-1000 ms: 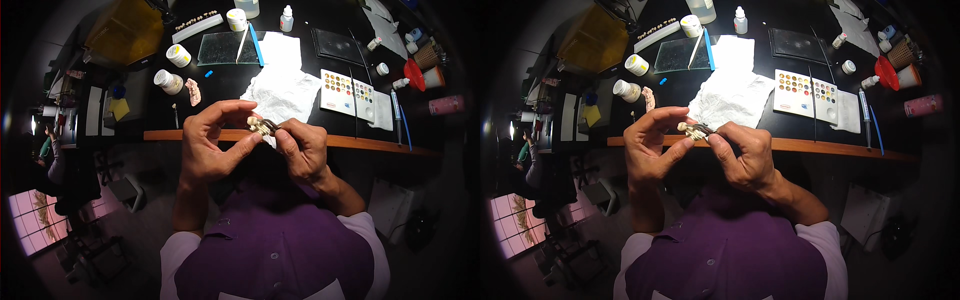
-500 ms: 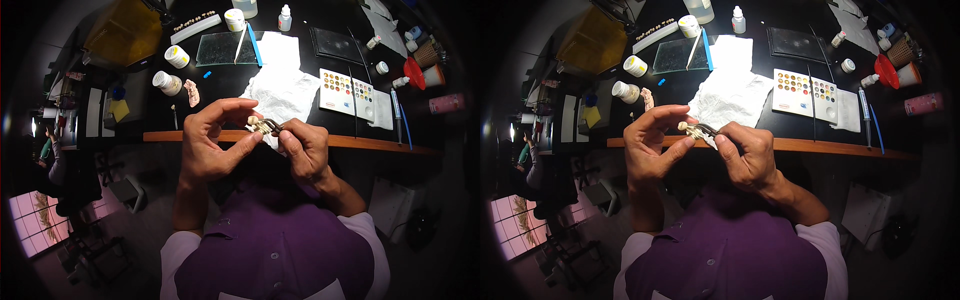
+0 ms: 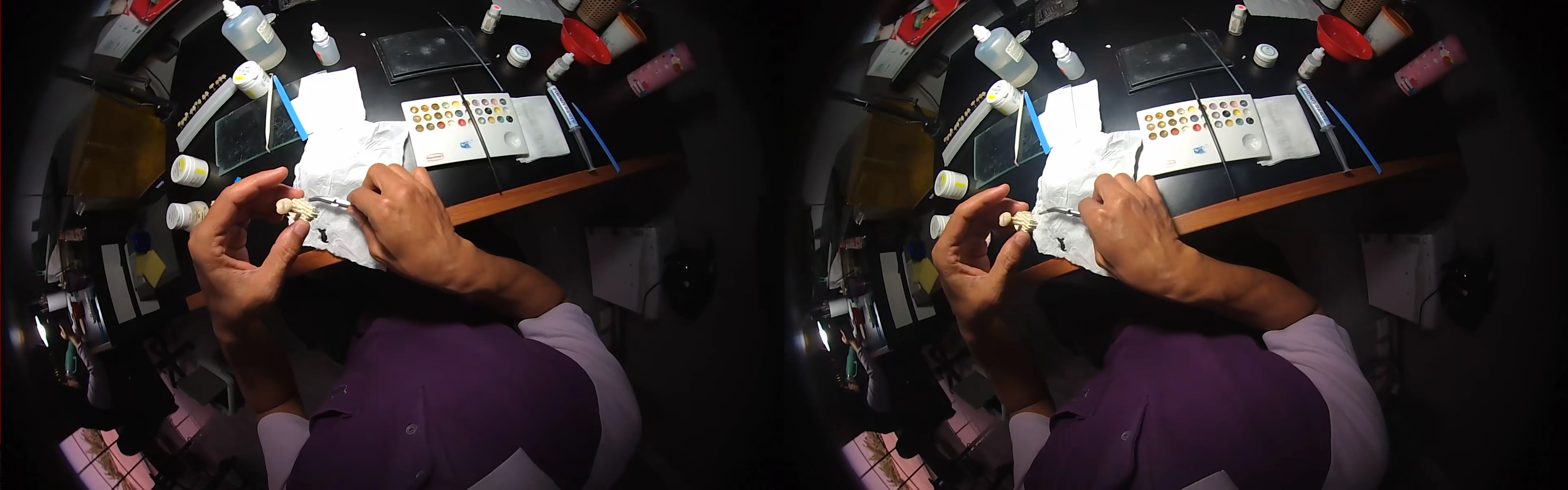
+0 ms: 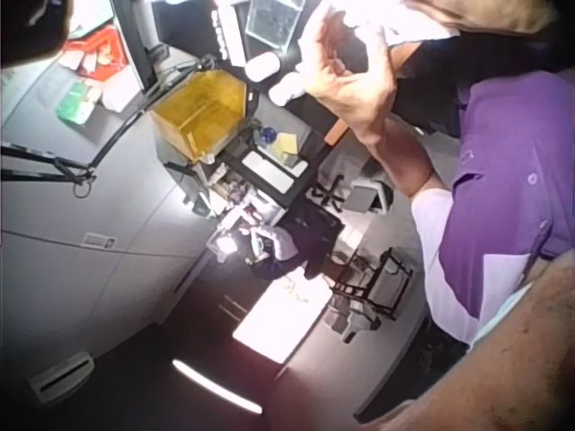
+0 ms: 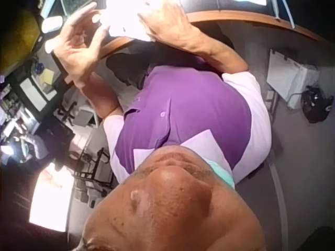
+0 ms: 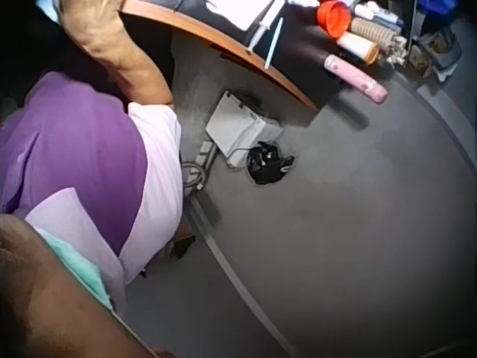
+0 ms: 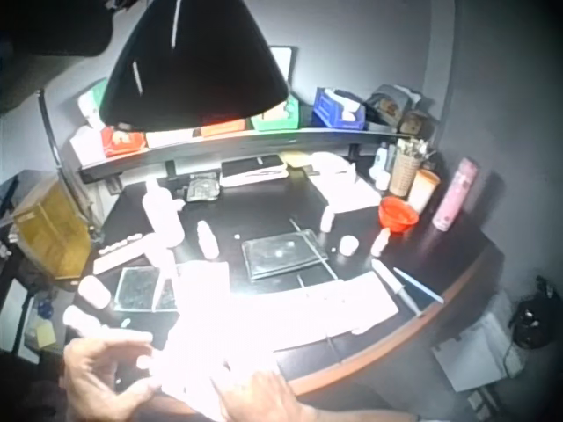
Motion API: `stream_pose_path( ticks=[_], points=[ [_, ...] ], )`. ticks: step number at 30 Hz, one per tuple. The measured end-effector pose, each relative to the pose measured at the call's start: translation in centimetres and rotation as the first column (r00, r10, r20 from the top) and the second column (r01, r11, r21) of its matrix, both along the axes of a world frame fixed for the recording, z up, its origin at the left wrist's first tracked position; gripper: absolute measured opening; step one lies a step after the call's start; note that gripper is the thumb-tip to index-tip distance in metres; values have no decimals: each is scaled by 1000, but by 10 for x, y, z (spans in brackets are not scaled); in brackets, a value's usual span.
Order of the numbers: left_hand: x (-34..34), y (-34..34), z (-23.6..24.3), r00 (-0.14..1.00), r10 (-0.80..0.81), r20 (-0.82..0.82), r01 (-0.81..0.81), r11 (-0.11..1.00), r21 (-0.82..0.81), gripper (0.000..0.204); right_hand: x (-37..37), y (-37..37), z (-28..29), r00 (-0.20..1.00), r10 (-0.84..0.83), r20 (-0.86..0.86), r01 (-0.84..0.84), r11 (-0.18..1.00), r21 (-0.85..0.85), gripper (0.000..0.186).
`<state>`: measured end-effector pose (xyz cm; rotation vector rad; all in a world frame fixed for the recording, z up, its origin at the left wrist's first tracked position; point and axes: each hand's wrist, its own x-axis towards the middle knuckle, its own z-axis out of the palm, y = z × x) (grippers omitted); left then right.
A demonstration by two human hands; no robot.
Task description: The person paints a dental crown using a brush and a palette, fits the crown onto a dental cast model, hands a container to another person, and paints the crown with the brush.
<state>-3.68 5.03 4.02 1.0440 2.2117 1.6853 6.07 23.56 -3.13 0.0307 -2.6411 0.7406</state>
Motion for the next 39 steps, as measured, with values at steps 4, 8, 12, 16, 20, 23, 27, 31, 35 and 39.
stream_pose_path(
  ticks=[4, 8, 12, 16, 20, 23, 27, 31, 35, 39],
  points=[
    [-18, 30, -4, 987, -150, -64, 150, 989, -14, 49, -4, 1, -13, 999, 17, 31, -14, 994, -107, 11],
    [-39, 63, -7, 934, -356, -35, 356, 934, -8, 52, 4, 14, -11, 999, 46, -5, -46, 979, -197, 12],
    [-58, 75, -13, 917, -395, -51, 397, 918, 23, 52, 24, 70, 23, 962, 273, 7, -264, 937, -230, 15],
    [-72, 91, -20, 896, -445, -10, 444, 894, 62, 51, 24, 161, 41, 993, 106, -51, -101, 991, 83, 29],
    [-75, 97, -23, 894, -449, -7, 448, 892, 58, 51, 8, 199, 39, 966, 245, 76, -257, 924, 282, 22],
    [-77, 97, -25, 899, -437, -9, 437, 897, 66, 50, 2, 201, 37, 941, 315, 124, -338, 851, 402, 14],
    [-77, 94, -30, 888, -452, 88, 445, 891, 86, 50, -1, 201, 40, 912, 396, 107, -396, 781, 482, 3],
    [-78, 91, -35, 876, -459, 148, 446, 888, 114, 58, 0, 196, 50, 886, 448, 116, -428, 697, 575, 6],
    [-81, 90, -36, 861, -478, 173, 459, 877, 138, 69, 10, 183, 62, 910, 402, -96, -319, 830, 457, 10],
    [-78, 89, -33, 824, -510, 245, 456, 856, 244, 77, 30, 176, 34, 853, 191, -486, -306, 937, -168, 25]
  ],
)
